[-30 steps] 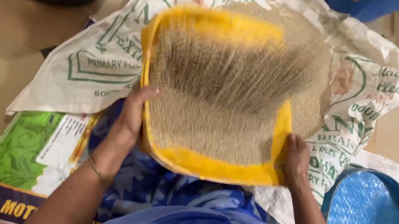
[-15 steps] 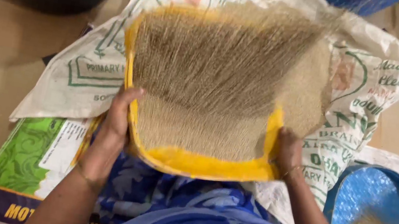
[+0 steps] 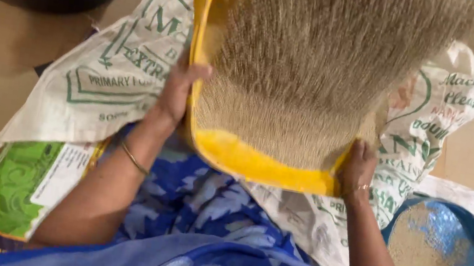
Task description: Sift and sort grains using a flat tray to remove debris and impurities.
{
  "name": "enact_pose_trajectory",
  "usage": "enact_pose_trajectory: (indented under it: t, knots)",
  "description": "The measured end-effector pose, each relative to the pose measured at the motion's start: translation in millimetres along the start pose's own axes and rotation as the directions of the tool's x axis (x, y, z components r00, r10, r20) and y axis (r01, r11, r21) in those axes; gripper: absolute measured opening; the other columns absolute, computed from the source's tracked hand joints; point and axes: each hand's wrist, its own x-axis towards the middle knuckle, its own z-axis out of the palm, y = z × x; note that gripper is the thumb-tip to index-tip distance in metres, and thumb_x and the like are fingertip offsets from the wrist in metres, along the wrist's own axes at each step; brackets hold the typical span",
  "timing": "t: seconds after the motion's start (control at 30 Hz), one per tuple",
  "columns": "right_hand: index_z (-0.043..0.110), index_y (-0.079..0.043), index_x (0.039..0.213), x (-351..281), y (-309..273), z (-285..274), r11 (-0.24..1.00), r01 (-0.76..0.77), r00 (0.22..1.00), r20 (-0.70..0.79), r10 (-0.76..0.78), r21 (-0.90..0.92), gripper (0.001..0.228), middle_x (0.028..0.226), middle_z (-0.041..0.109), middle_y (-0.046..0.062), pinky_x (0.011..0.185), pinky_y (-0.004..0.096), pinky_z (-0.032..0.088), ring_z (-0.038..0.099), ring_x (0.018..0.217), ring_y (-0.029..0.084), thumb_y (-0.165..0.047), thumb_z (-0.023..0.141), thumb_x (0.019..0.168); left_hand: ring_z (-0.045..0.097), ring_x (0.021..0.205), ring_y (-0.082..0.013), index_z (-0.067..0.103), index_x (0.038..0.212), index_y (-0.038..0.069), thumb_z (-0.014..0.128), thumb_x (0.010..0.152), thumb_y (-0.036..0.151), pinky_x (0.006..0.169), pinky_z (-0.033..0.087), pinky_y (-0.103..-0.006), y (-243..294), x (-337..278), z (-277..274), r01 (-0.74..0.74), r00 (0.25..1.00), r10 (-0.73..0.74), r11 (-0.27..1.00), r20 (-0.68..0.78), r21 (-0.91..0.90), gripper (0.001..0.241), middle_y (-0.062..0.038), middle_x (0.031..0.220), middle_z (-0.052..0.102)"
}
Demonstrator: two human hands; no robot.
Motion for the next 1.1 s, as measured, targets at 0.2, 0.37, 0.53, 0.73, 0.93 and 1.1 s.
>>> enact_pose_trajectory:
  t: [0.2, 0.37, 0.53, 0.73, 0.93, 1.1]
  knots:
    - [0.065, 0.001, 0.094, -47, -27, 8, 0.964, -0.194, 0.981, -0.005, 0.196, -0.183, 0.036, 0.070, 0.059, 0.004, 0.054, 0.038, 0.044, 0.054, 0.060, 0.017, -0.030, 0.050, 0.105, 0.063, 0.101, -0.0186, 0.053, 0.138, 0.001, 0.067, 0.081, 0.030, 0.088, 0.052, -0.0305, -80, -29, -48, 0.220, 0.965, -0.242, 0.955, -0.097, -0.199, 0.065, -0.008, 0.116, 0.065]
    - [0.065, 0.003, 0.097, -102, -49, 32, 0.974, -0.119, 0.989, 0.061, 0.133, -0.193, 0.039, 0.069, 0.053, 0.006, 0.056, 0.036, 0.040, 0.045, 0.064, 0.014, -0.027, 0.044, 0.110, 0.062, 0.081, -0.0261, 0.060, 0.129, -0.007, 0.065, 0.096, 0.034, 0.075, 0.051, -0.0378, 41, -33, -89, 0.376, 0.925, -0.371, 0.878, 0.077, -0.297, 0.052, -0.017, 0.098, 0.066]
    - [0.063, 0.001, 0.097, -85, 2, 51, 0.996, -0.082, 0.983, 0.161, 0.088, -0.044, 0.032, 0.076, 0.058, 0.002, 0.058, 0.031, 0.045, 0.049, 0.068, 0.011, -0.025, 0.046, 0.106, 0.070, 0.091, -0.0235, 0.060, 0.127, -0.001, 0.060, 0.087, 0.036, 0.083, 0.057, -0.0346, 15, -44, -85, 0.439, 0.891, -0.453, 0.878, -0.034, -0.192, 0.055, -0.015, 0.108, 0.071]
    - [0.059, 0.000, 0.094, -70, -40, 26, 0.998, 0.033, 0.995, 0.094, -0.028, -0.054, 0.033, 0.078, 0.053, 0.002, 0.058, 0.031, 0.041, 0.047, 0.070, 0.011, -0.026, 0.047, 0.110, 0.066, 0.097, -0.0240, 0.055, 0.135, -0.004, 0.063, 0.089, 0.031, 0.083, 0.056, -0.0366, 39, -81, -59, 0.253, 0.953, -0.292, 0.918, -0.087, -0.306, 0.058, -0.016, 0.114, 0.065]
    - [0.056, -0.003, 0.099, -36, -57, 19, 0.991, 0.136, 0.984, -0.115, -0.137, -0.010, 0.035, 0.079, 0.051, -0.001, 0.059, 0.029, 0.043, 0.048, 0.069, 0.011, -0.030, 0.041, 0.114, 0.061, 0.102, -0.0170, 0.050, 0.141, 0.003, 0.067, 0.089, 0.026, 0.087, 0.054, -0.0336, 37, -29, -29, -0.044, 0.995, 0.068, 0.962, 0.079, -0.268, 0.059, -0.009, 0.118, 0.059]
    - [0.060, 0.002, 0.091, -53, -61, -3, 0.926, -0.292, 0.952, 0.023, 0.306, -0.239, 0.042, 0.071, 0.050, 0.005, 0.052, 0.036, 0.043, 0.049, 0.060, 0.018, -0.030, 0.041, 0.111, 0.068, 0.088, -0.0192, 0.060, 0.119, 0.001, 0.063, 0.087, 0.033, 0.075, 0.058, -0.0332, -30, -27, -31, 0.372, 0.916, -0.401, 0.850, 0.000, -0.372, 0.045, -0.008, 0.099, 0.067]
